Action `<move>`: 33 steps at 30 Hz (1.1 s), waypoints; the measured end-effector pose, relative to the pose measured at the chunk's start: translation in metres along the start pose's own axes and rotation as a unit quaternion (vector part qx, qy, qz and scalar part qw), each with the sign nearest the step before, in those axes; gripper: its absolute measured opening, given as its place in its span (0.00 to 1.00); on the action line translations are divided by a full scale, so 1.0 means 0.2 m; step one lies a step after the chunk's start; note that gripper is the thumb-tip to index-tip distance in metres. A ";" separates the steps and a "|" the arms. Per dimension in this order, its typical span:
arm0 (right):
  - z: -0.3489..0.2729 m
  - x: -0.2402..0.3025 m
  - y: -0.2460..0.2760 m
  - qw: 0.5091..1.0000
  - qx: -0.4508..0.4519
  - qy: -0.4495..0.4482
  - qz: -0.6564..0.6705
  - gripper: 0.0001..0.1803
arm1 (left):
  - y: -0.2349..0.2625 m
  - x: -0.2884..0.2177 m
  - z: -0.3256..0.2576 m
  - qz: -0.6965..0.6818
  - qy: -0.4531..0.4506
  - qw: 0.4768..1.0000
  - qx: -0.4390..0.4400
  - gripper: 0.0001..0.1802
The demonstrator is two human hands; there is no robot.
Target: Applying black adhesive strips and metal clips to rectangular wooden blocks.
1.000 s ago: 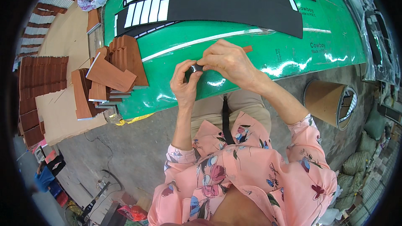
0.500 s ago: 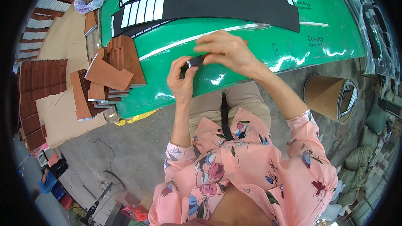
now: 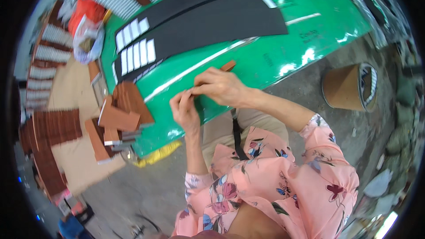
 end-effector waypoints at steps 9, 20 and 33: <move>0.07 -0.19 0.20 0.974 0.019 -0.155 0.161 0.04 | 0.02 -0.01 0.07 0.067 0.002 0.993 0.095 0.19; 0.80 -0.41 -0.19 0.932 0.176 -0.282 0.146 0.09 | 0.02 -0.04 0.00 0.050 -0.021 0.998 0.031 0.20; 1.58 -0.67 -0.70 0.977 0.074 -0.051 -0.193 0.07 | 0.01 -0.01 0.00 -0.005 0.014 0.999 0.052 0.19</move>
Point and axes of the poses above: each hand's wrist, its own z-axis towards the middle knuckle, its own y-axis out of the back of the hand, x = y × z, the point moved 5 cm from there along z, towards the middle knuckle, and after that the axes turned 11 degrees about -y, right-handed, at the moved point
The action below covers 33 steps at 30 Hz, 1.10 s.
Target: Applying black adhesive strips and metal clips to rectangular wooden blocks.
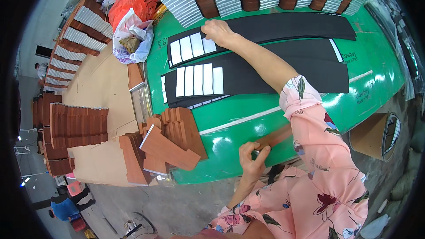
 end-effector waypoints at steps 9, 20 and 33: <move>-0.06 0.01 -0.07 0.980 -0.096 0.135 -0.114 0.04 | 0.01 0.01 0.01 -0.031 0.018 0.999 -0.007 0.17; -0.03 0.01 -0.04 0.991 -0.038 0.105 -0.076 0.04 | 0.02 0.00 0.02 -0.014 0.007 1.000 -0.007 0.19; 0.05 -0.12 0.00 0.997 -0.054 -0.049 0.027 0.08 | 0.01 -0.02 0.01 -0.002 -0.008 1.000 -0.014 0.19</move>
Point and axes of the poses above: each hand's wrist, its own z-axis towards the middle knuckle, its own y-axis out of the back of the hand, x = y × z, the point moved 5 cm from there along z, towards the middle knuckle, and after that the axes turned 11 degrees about -y, right-handed, at the moved point
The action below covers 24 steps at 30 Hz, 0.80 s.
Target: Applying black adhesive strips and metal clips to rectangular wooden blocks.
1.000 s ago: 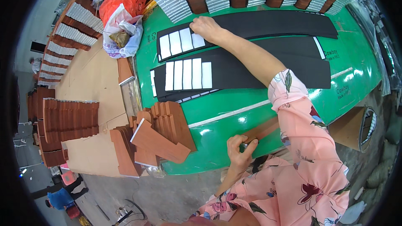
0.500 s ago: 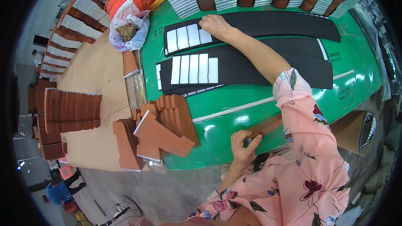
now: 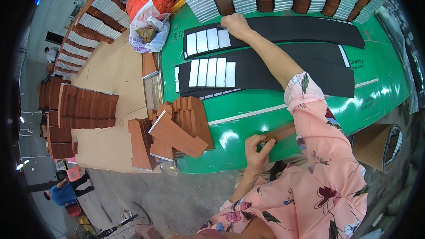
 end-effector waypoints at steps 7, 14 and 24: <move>-0.31 -0.13 0.26 0.780 0.214 -0.271 0.522 0.15 | -0.01 -0.01 -0.01 0.004 0.008 1.000 -0.016 0.19; -1.03 -0.16 0.83 0.764 0.245 -0.233 0.549 0.13 | 0.17 0.13 0.09 0.022 0.003 1.000 -0.004 0.16; -1.79 -0.22 0.84 0.819 0.208 -0.254 0.470 0.13 | 0.11 -0.14 0.09 0.282 -0.074 0.956 0.021 0.14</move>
Point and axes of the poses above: each hand's wrist, its own z-axis towards the middle knuckle, its own y-axis out of the back of the hand, x = y × z, the point moved 5 cm from there along z, towards the middle knuckle, and after that the axes turned 11 degrees about -y, right-handed, at the moved point
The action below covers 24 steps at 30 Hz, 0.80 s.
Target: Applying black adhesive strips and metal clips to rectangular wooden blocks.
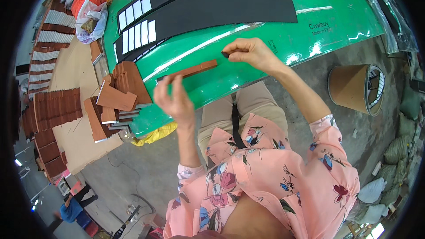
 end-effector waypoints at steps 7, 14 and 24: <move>-0.06 0.12 -0.17 0.954 -0.121 0.178 -0.211 0.11 | -0.21 -0.14 -0.07 0.022 0.038 0.998 0.048 0.17; -0.02 0.13 -0.23 0.914 -0.156 0.271 -0.258 0.12 | -0.24 -0.11 -0.12 -0.009 0.028 1.000 0.008 0.17; 0.01 0.15 -0.28 0.900 -0.148 0.274 -0.304 0.13 | -0.24 -0.10 -0.12 -0.017 0.040 0.999 0.012 0.14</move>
Point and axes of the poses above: each hand's wrist, its own z-axis towards the middle knuckle, its own y-axis out of the back of the hand, x = y × z, the point moved 5 cm from there along z, towards the middle knuckle, and after that the axes turned 11 degrees about -y, right-handed, at the moved point
